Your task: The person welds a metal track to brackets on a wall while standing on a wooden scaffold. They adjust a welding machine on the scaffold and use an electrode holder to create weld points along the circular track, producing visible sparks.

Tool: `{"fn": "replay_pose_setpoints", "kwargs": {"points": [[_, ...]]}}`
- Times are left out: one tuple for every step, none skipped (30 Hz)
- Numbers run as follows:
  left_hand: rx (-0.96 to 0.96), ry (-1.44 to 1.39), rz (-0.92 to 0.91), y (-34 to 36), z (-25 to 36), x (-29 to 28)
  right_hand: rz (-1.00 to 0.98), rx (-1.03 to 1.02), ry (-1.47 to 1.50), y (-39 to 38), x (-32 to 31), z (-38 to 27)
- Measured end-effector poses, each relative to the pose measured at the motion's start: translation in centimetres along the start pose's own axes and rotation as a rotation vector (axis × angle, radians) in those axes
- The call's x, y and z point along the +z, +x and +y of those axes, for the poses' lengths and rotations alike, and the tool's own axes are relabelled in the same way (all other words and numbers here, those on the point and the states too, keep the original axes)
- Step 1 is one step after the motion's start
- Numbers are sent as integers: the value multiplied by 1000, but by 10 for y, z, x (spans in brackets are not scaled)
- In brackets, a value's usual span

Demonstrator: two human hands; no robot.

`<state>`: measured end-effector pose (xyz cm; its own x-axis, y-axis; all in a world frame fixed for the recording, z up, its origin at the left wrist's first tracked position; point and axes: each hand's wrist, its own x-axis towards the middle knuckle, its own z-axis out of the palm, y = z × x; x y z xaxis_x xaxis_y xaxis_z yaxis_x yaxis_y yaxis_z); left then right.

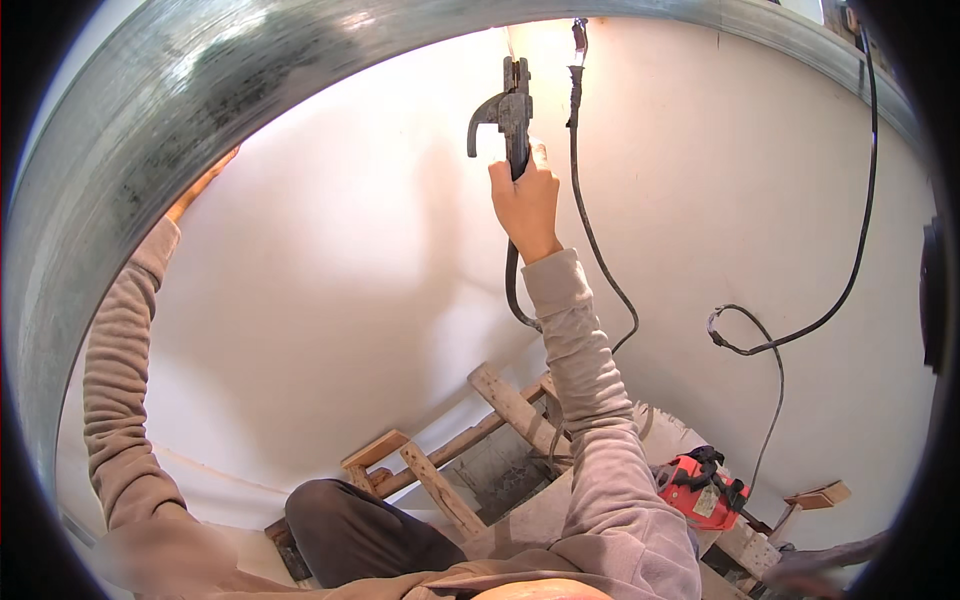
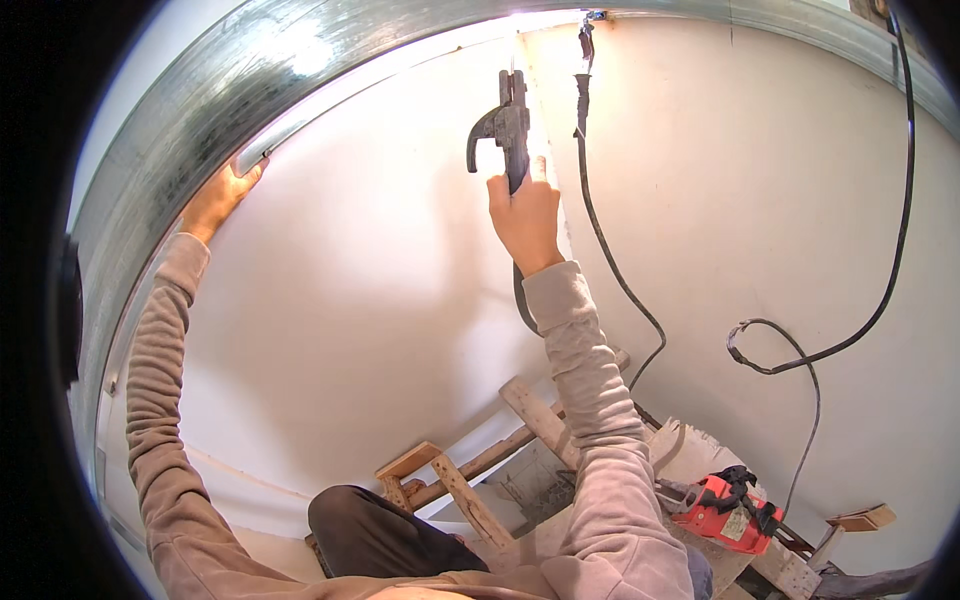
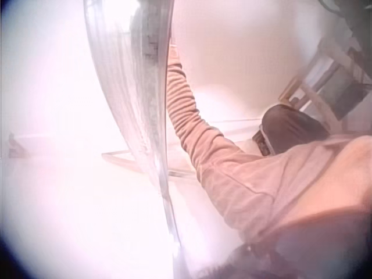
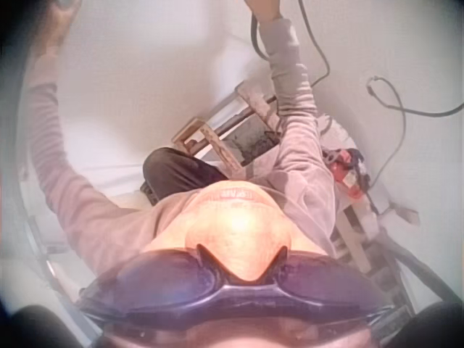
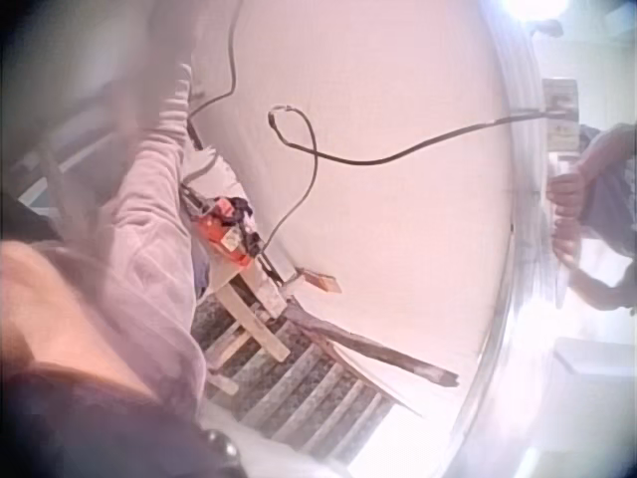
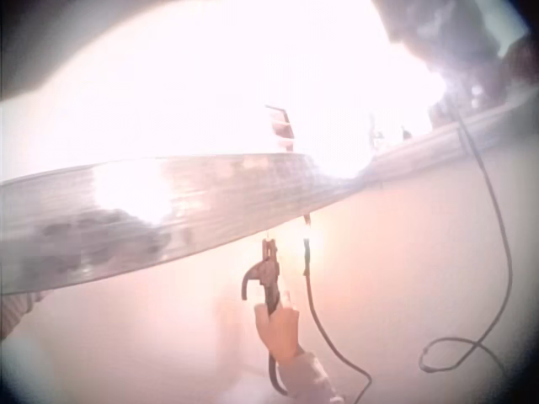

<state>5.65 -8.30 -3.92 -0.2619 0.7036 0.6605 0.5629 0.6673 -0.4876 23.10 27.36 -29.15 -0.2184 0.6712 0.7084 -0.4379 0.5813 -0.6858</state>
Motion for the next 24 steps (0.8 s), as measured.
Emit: {"fn": "replay_pose_setpoints", "kwargs": {"points": [[-20,-27,2,0,15,2,-114,54,-105,1,-8,3],[-40,-55,3,1,30,6,-227,111,-211,2,-15,6],[-59,-28,7,1,38,-20,-108,31,-52,1,-10,-2],[-83,-32,6,-1,39,-21,5,-45,76,-3,-3,-5],[6,-190,-11,3,-14,11,-14,-26,76,-4,-2,-7],[8,-199,-13,3,-8,15,-29,-4,67,-5,-5,-9],[41,-177,9,1,1,11,-22,-26,46,-4,-7,-7],[75,-157,33,0,8,11,-21,-26,40,-4,-8,-6],[73,-131,-3,6,-3,21,-15,-30,17,-3,-11,-5],[71,-123,-3,7,-15,32,-10,-34,8,-2,-10,-8],[22,-139,-3,4,-29,38,-12,-32,36,-3,-4,-12],[-26,-161,-3,2,-38,39,-27,-5,69,-4,2,-14],[-23,-179,-1,3,-29,44,-36,18,61,-3,-2,-12],[-39,-264,-28,4,-20,48,-34,17,45,-3,-6,-10],[-56,-348,-56,5,-12,51,-26,16,19,-2,-9,-8],[-57,-345,-54,5,-18,56,-21,13,11,-2,-9,-10],[-55,-797,-19,4,-27,62,-23,12,21,-1,-6,-10],[-50,-1248,21,3,-38,66,-25,0,25,-1,-3,-10],[-55,-1234,16,-1,-39,50,-27,-7,31,-2,1,-8],[-33,-680,1,2,-20,44,-21,-9,-10,-1,-9,-4],[-19,-92,-11,0,-13,31,-25,0,-13,0,-11,-9],[-21,-83,-11,-2,-11,27,-30,10,-2,-1,-10,-12],[-41,-82,54,-5,-8,26,-31,10,6,-1,-7,-11],[-60,-81,118,-6,-8,23,-13,9,36,0,-3,-8]]}}
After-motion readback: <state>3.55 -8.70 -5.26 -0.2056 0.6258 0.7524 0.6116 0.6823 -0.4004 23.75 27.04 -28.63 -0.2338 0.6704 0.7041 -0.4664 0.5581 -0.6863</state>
